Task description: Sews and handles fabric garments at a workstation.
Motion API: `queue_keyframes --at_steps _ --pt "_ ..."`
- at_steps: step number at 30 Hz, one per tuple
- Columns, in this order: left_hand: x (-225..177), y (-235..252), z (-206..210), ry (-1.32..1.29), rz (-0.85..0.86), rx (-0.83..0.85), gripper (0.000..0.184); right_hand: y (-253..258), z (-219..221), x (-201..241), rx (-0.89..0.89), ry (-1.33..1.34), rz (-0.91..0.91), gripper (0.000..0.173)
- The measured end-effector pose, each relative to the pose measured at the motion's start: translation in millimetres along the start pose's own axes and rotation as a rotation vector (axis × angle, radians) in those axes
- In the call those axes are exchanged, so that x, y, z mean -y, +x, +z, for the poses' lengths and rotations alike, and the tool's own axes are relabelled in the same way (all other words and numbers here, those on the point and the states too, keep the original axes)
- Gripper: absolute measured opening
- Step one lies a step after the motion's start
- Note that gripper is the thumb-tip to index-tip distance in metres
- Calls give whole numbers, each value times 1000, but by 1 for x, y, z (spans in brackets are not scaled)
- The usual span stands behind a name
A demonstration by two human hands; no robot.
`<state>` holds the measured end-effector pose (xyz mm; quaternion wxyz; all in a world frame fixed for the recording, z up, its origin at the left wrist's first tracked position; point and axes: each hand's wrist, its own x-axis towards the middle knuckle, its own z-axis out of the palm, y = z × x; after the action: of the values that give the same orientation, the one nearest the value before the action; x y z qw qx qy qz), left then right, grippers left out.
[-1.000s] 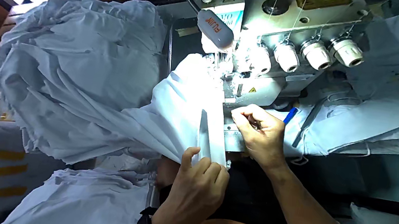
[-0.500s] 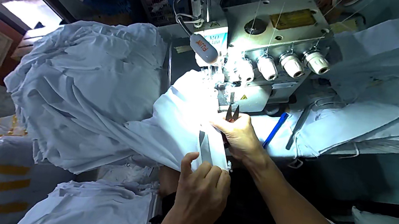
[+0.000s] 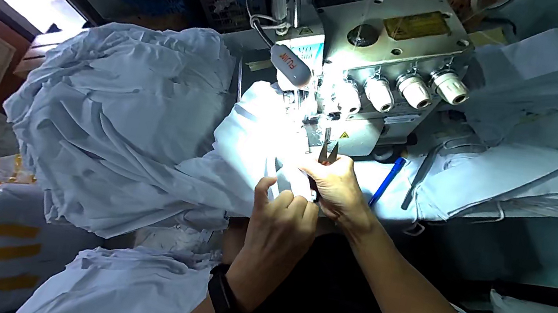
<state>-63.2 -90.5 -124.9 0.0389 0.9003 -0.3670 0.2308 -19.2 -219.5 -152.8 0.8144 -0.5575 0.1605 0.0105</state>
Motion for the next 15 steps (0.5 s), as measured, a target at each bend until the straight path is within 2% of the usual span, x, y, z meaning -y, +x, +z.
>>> queue_keyframes --at_steps 6,13,15 --pt "-1 5 5 -15 6 -14 24 -3 -16 -1 58 -28 -68 15" --pt "-17 6 14 -60 -109 -77 16 3 -47 -11 63 -107 -280 14" --pt "-15 10 14 -36 -107 -71 18 10 -55 -9 102 -169 -269 11"
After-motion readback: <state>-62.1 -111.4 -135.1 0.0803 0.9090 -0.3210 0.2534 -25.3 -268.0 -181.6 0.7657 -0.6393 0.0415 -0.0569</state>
